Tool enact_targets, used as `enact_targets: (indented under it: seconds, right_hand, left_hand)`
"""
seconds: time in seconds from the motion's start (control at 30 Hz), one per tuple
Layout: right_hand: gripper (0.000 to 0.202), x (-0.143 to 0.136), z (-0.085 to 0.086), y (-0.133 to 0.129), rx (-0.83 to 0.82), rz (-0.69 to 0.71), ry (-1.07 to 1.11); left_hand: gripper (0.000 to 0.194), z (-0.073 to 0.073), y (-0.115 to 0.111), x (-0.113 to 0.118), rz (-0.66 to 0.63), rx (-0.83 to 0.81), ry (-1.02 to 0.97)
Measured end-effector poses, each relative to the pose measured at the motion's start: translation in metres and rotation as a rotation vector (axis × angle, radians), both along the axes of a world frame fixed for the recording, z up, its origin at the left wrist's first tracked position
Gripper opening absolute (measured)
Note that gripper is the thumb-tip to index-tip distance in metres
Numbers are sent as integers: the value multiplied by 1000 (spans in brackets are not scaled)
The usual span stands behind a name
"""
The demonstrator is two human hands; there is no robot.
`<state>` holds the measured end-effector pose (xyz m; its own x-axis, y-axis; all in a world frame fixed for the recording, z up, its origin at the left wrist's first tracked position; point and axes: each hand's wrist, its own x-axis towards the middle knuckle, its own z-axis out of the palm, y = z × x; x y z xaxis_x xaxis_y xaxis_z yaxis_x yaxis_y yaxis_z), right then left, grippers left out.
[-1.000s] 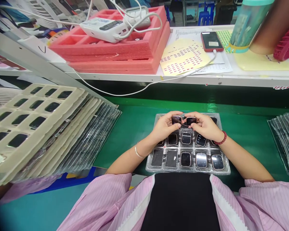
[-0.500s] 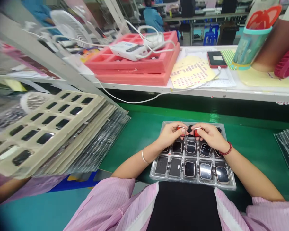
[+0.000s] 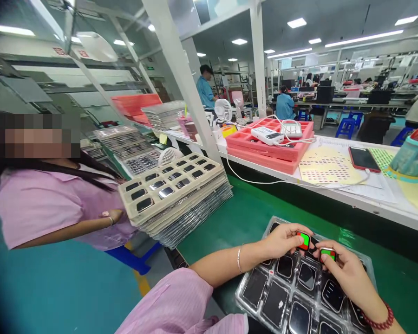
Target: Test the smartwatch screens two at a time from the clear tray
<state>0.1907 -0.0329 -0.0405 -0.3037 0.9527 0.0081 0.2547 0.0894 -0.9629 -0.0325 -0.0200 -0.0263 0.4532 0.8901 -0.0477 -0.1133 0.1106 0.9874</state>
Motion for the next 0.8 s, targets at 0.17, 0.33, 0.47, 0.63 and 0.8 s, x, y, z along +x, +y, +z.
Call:
enact_targets:
  seconds: [0.17, 0.33, 0.47, 0.63, 0.8]
  right_hand:
    - [39, -1, -6, 4, 32, -38, 39]
    - [40, -3, -7, 3, 45, -34, 34]
    - [40, -3, -6, 1, 51, -21, 25]
    - [32, -2, -7, 1, 101, -17, -15]
    - [29, -3, -7, 2, 126, -16, -49]
  left_hand:
    - [49, -13, 3, 4, 13, 35, -120]
    - [42, -11, 3, 4, 49, 55, -129]
    - [39, -4, 1, 2, 49, 40, -139]
    - [40, -7, 1, 1, 81, 48, -48]
    - [38, -6, 0, 1, 44, 34, 3]
